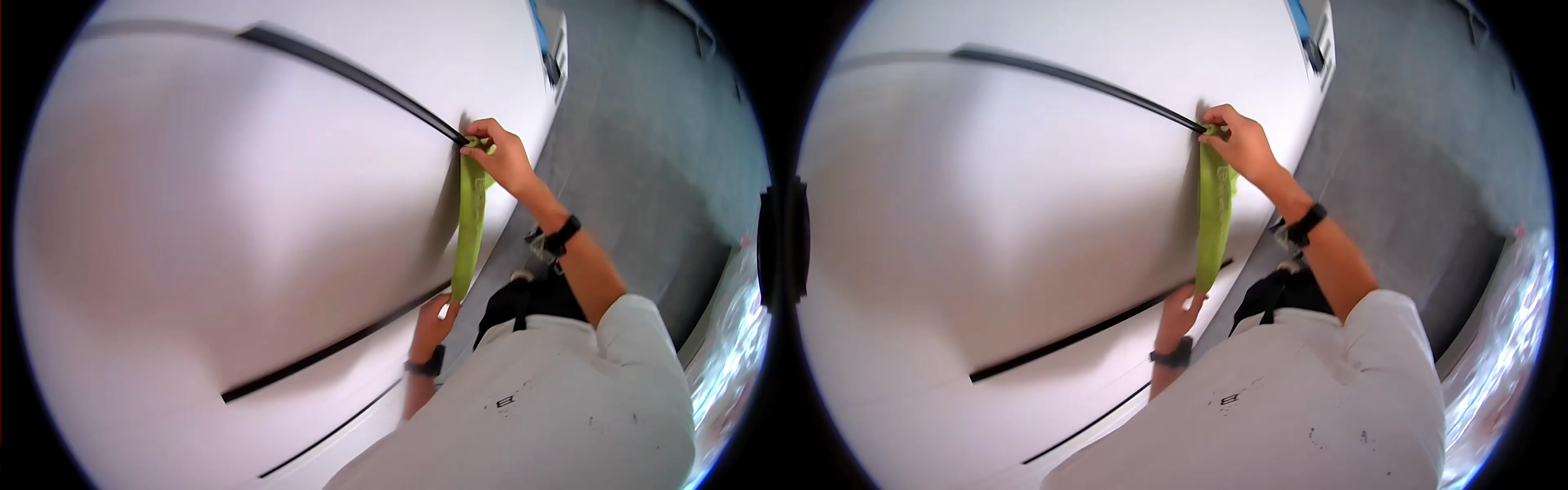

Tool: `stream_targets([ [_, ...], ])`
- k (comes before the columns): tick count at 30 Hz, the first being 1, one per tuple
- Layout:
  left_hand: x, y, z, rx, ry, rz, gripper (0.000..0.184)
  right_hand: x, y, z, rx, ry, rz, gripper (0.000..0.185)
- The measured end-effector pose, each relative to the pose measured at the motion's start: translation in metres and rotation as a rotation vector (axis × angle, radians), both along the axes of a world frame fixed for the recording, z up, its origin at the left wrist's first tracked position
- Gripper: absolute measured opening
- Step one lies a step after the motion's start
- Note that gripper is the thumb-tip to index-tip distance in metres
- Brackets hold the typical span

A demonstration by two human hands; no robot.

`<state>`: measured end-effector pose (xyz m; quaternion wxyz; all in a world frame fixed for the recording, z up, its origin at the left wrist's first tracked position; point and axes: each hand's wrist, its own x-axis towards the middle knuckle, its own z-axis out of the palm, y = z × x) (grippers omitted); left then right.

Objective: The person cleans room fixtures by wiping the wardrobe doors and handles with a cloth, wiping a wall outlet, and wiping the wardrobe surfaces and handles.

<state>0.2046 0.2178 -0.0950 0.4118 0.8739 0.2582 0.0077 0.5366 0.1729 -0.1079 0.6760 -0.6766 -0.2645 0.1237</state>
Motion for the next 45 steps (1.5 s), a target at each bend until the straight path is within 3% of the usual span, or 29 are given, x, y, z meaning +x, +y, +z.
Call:
stream_targets([
  [5, -0.04, -0.001, 0.11, 0.137, -0.262, 0.078, 0.009, -0.035, 0.016, 0.135, 0.264, -0.132, -0.127, 0.034],
  [9, -0.046, -0.006, 0.158, 0.115, -0.558, 0.078, 0.015, -0.024, 0.021, 0.227, 0.491, -0.145, -0.108, 0.033],
  [12, -0.051, 0.001, 0.18, 0.271, -0.628, 0.046, 0.013, -0.012, 0.018, 0.262, 0.414, -0.322, -0.11, 0.032],
  [14, -0.058, -0.004, 0.192, 0.254, -0.598, 0.11, 0.006, -0.001, 0.014, 0.253, 0.42, -0.403, -0.105, 0.03],
  [19, -0.087, -0.012, 0.169, 0.34, -0.707, 0.056, 0.008, 0.012, 0.014, 0.199, 0.449, -0.44, -0.083, 0.029],
  [23, -0.09, -0.016, 0.119, 0.195, -0.652, 0.247, 0.011, 0.026, 0.021, 0.172, 0.361, -0.428, -0.132, 0.025],
  [25, -0.096, -0.03, 0.084, 0.178, -0.655, 0.241, 0.013, 0.024, 0.028, 0.158, 0.411, -0.376, -0.121, 0.025],
  [31, -0.107, -0.039, 0.051, 0.242, -0.758, 0.208, 0.011, 0.013, 0.017, 0.148, 0.445, -0.301, 0.038, 0.026],
  [33, -0.114, -0.033, 0.06, 0.259, -0.752, 0.228, 0.011, 0.016, 0.009, 0.147, 0.408, -0.286, 0.066, 0.026],
  [37, -0.122, -0.004, 0.113, 0.689, -0.819, 0.428, 0.007, 0.013, 0.023, 0.149, 0.437, -0.254, 0.009, 0.024],
  [40, -0.104, 0.023, 0.159, 0.744, -1.021, 0.603, 0.005, 0.002, 0.03, 0.159, 0.309, -0.433, -0.184, 0.024],
  [44, -0.073, 0.04, 0.215, 0.757, -1.193, 0.702, 0.012, 0.011, 0.035, 0.156, 0.39, -0.382, -0.151, 0.03],
  [45, -0.073, 0.042, 0.222, 0.954, -1.12, 0.728, 0.01, 0.015, 0.035, 0.158, 0.379, -0.378, -0.161, 0.032],
])
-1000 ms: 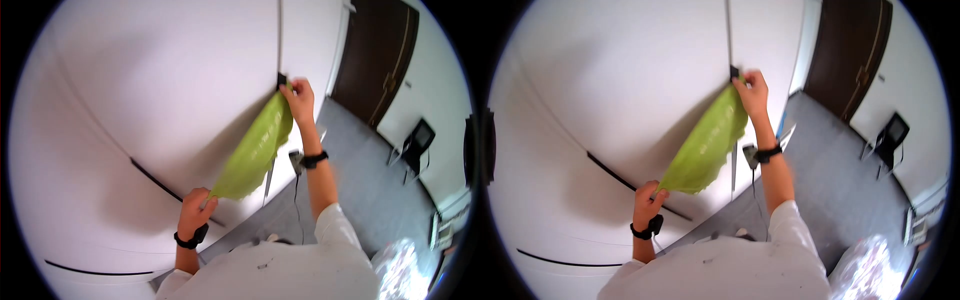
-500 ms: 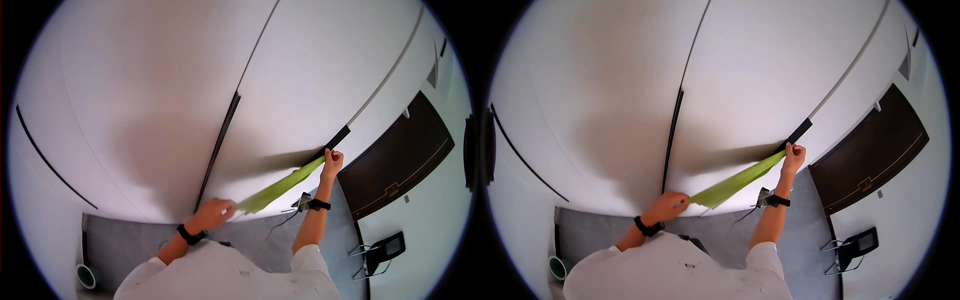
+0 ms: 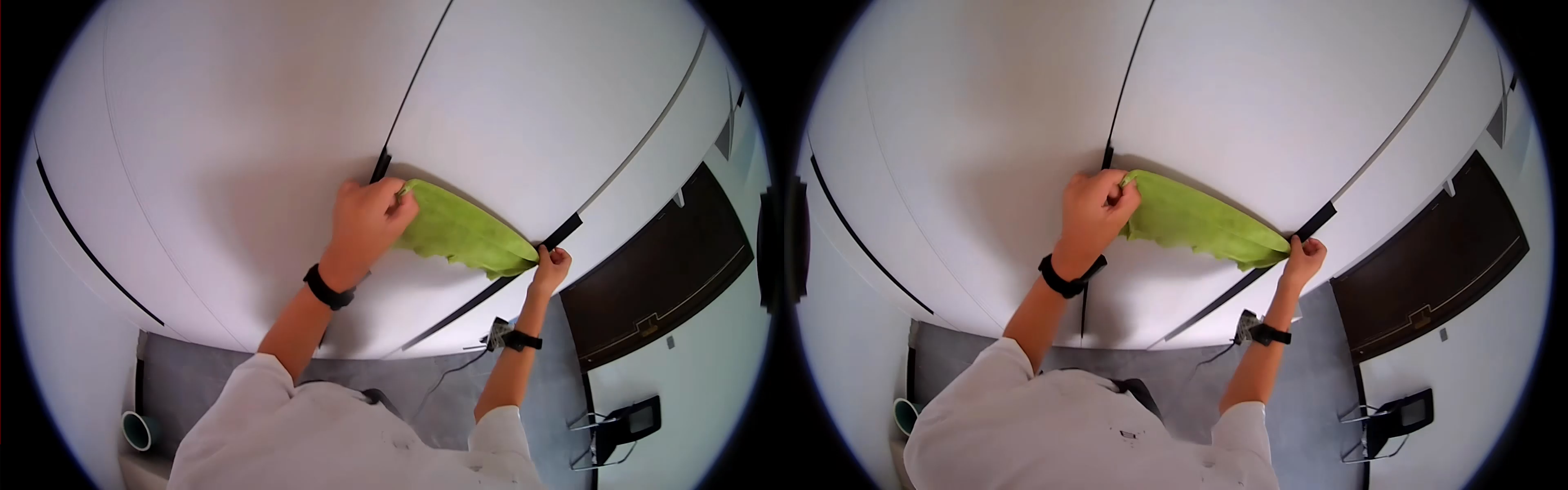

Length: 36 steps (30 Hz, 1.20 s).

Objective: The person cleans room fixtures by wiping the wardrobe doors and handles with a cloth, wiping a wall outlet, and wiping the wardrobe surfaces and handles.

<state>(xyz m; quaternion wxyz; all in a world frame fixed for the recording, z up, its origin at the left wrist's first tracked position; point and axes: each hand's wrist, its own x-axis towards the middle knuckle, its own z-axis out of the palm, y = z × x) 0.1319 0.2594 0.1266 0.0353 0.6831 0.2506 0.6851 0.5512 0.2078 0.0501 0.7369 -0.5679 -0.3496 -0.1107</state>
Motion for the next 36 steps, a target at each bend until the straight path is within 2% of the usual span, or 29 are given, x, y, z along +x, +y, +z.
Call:
stream_targets([
  [4, 0.007, -0.004, -0.005, -0.015, -0.024, 0.105, 0.011, -0.018, -0.003, 0.026, 0.101, 0.038, 0.043, 0.028],
  [6, 0.007, -0.016, -0.003, -0.233, -0.19, 0.062, 0.011, -0.024, -0.004, 0.035, 0.151, 0.047, 0.044, 0.025],
  [9, 0.006, -0.019, -0.001, -0.306, -0.237, 0.185, 0.016, -0.02, 0.003, 0.046, 0.26, 0.023, 0.074, 0.025],
  [13, 0.006, -0.022, 0.006, -0.28, -0.287, 0.285, 0.024, -0.058, -0.013, 0.086, 0.233, 0.037, 0.091, 0.017],
  [16, 0.02, -0.021, 0.011, -0.314, -0.22, 0.421, 0.032, -0.074, -0.013, 0.079, 0.343, 0.122, 0.16, 0.018],
  [18, 0.027, -0.012, 0.008, -0.271, -0.23, 0.511, 0.034, -0.07, -0.013, 0.069, 0.306, 0.133, 0.194, 0.02],
  [22, 0.032, -0.016, 0.004, -0.271, -0.173, 0.628, 0.027, -0.068, -0.009, 0.062, 0.262, 0.085, 0.195, 0.023],
  [24, 0.041, -0.029, -0.006, -0.364, -0.207, 0.548, 0.024, -0.069, -0.011, 0.057, 0.148, 0.023, 0.078, 0.023],
  [25, 0.052, -0.034, -0.014, -0.369, -0.192, 0.535, 0.024, -0.068, -0.007, 0.051, 0.215, 0.109, 0.164, 0.024],
  [27, 0.08, -0.048, -0.044, -0.456, -0.165, 0.268, 0.017, -0.063, -0.006, 0.048, 0.318, 0.14, 0.27, 0.025],
  [28, 0.101, -0.057, -0.055, -0.528, -0.071, 0.163, 0.014, -0.062, -0.012, 0.052, 0.283, 0.157, 0.275, 0.025],
  [29, 0.13, -0.07, -0.069, -0.616, 0.021, 0.051, 0.019, -0.06, -0.021, 0.053, 0.231, 0.172, 0.275, 0.025],
  [31, 0.183, -0.092, -0.081, -0.596, 0.254, -0.159, 0.039, -0.05, -0.034, 0.04, 0.299, 0.158, 0.266, 0.022],
  [32, 0.203, -0.098, -0.088, -0.609, 0.266, -0.198, 0.039, -0.052, -0.047, 0.037, 0.256, 0.182, 0.237, 0.019],
  [34, 0.24, -0.097, -0.102, -0.569, 0.397, -0.426, 0.047, -0.05, -0.06, 0.017, 0.195, 0.168, 0.314, 0.019],
  [35, 0.252, -0.095, -0.106, -0.564, 0.384, -0.437, 0.047, -0.049, -0.068, 0.009, 0.153, 0.142, 0.356, 0.02],
  [36, 0.261, -0.09, -0.112, -0.598, 0.339, -0.59, 0.05, -0.047, -0.077, 0.006, 0.093, 0.14, 0.453, 0.022],
])
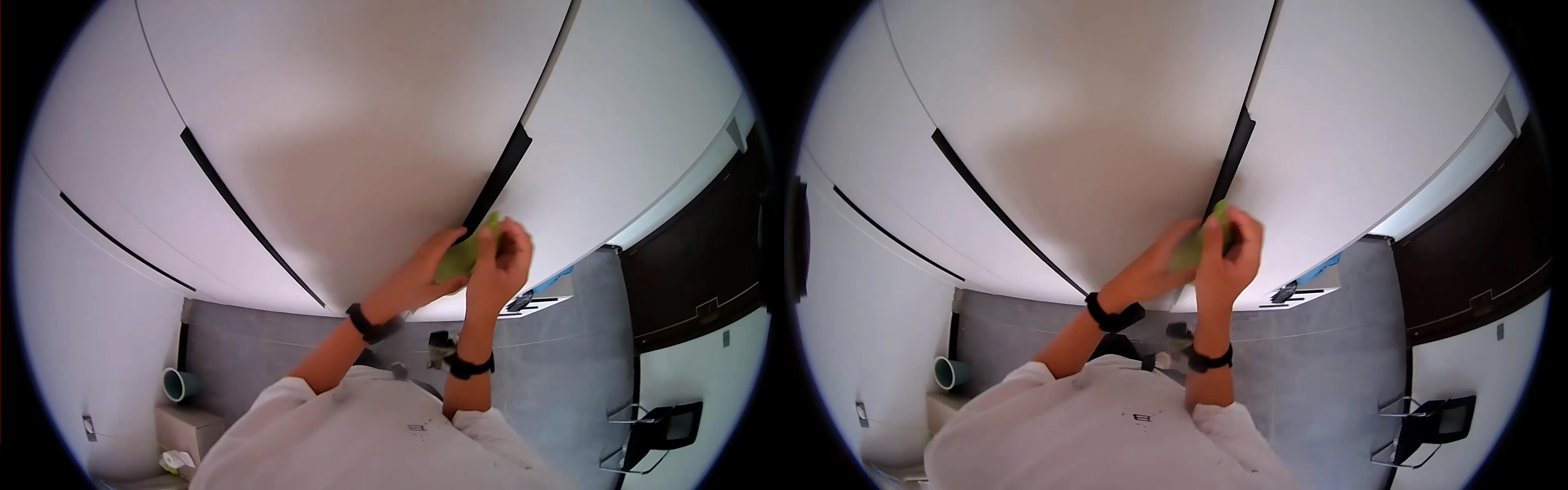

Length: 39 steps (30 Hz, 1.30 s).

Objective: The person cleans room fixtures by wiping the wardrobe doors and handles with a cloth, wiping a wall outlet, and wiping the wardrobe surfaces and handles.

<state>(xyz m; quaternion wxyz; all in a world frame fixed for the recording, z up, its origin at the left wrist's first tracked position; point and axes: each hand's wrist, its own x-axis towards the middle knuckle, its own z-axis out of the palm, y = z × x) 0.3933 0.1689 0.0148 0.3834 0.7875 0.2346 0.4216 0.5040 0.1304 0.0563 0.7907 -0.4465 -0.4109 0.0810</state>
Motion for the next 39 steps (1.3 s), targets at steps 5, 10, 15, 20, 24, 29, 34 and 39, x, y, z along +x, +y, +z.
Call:
stream_targets([
  [5, -0.015, 0.002, -0.029, -0.305, 0.243, -0.204, 0.04, 0.015, -0.011, -0.02, -0.065, -0.204, 0.164, 0.024],
  [10, -0.097, -0.023, -0.073, -0.277, 0.242, -0.005, 0.034, -0.006, -0.008, -0.015, -0.092, -0.12, 0.256, 0.014],
  [15, -0.191, -0.057, -0.077, -0.58, 0.29, 0.064, 0.04, -0.052, 0.02, -0.032, -0.294, -0.336, 0.055, 0.013],
  [20, -0.272, -0.062, -0.083, -0.936, -0.136, -0.003, 0.041, -0.118, 0.055, -0.034, -0.218, -0.266, 0.149, 0.011],
  [24, -0.335, -0.052, -0.049, -1.042, -0.166, -0.095, 0.037, -0.174, 0.085, 0.006, -0.072, -0.254, 0.187, 0.01],
  [29, -0.394, -0.026, -0.084, -0.904, -0.441, -0.194, 0.033, -0.243, 0.104, 0.059, 0.094, -0.257, 0.235, 0.009],
  [34, -0.399, 0.022, -0.077, -0.961, -0.642, 0.207, 0.029, -0.288, 0.111, 0.062, 0.073, -0.325, 0.187, 0.01],
  [39, -0.417, 0.043, -0.099, -0.915, -0.264, 0.134, 0.02, -0.302, 0.104, 0.069, 0.162, -0.078, 0.303, 0.011],
])
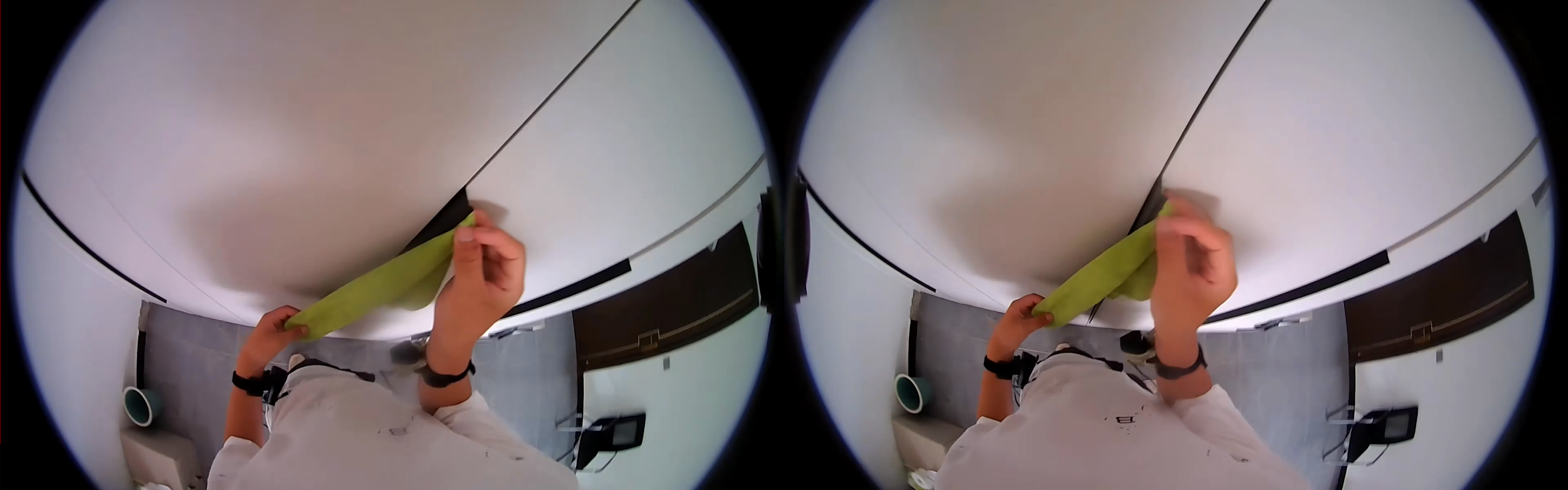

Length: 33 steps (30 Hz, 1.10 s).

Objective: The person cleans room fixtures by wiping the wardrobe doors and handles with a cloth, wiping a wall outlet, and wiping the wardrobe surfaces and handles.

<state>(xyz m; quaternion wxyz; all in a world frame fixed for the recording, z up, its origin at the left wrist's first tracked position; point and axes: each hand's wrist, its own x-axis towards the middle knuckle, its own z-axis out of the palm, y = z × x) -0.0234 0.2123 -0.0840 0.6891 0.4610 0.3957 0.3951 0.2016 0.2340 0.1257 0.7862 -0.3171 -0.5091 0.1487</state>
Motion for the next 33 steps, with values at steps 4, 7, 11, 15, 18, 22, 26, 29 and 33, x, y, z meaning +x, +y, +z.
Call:
stream_targets([
  [4, -0.013, 0.01, 0.012, 0.128, 0.085, -0.131, 0.016, -0.006, -0.001, 0.01, 0.001, 0.016, -0.059, 0.008],
  [7, -0.023, 0.025, 0.012, 0.179, 0.159, -0.149, 0.016, -0.003, 0.003, 0.004, 0.051, -0.084, -0.118, 0.01],
  [11, -0.028, 0.029, 0.005, 0.188, 0.117, -0.151, 0.014, -0.003, 0.001, -0.023, 0.007, -0.081, -0.155, 0.012],
  [15, -0.037, 0.02, 0.033, 0.154, -0.185, 0.059, 0.014, -0.009, -0.003, -0.078, -0.055, -0.029, -0.154, 0.014],
  [18, -0.058, 0.025, 0.031, 0.22, -0.362, 0.202, 0.025, -0.009, -0.006, -0.072, -0.107, 0.036, -0.18, 0.014],
  [22, -0.089, 0.029, 0.064, 0.354, -0.733, 0.482, 0.027, -0.004, 0.004, 0.001, 0.094, -0.124, -0.106, 0.014],
  [26, -0.129, 0.022, 0.076, 0.371, -0.759, 0.783, 0.029, -0.002, -0.008, -0.006, -0.035, -0.178, -0.019, 0.015],
  [29, -0.144, 0.004, 0.075, 0.438, -0.633, 0.887, 0.019, -0.018, -0.013, -0.041, -0.132, -0.146, -0.11, 0.018],
  [33, -0.146, -0.01, 0.064, 0.486, -0.572, 0.946, 0.015, -0.026, -0.013, -0.034, -0.13, -0.154, -0.184, 0.021],
])
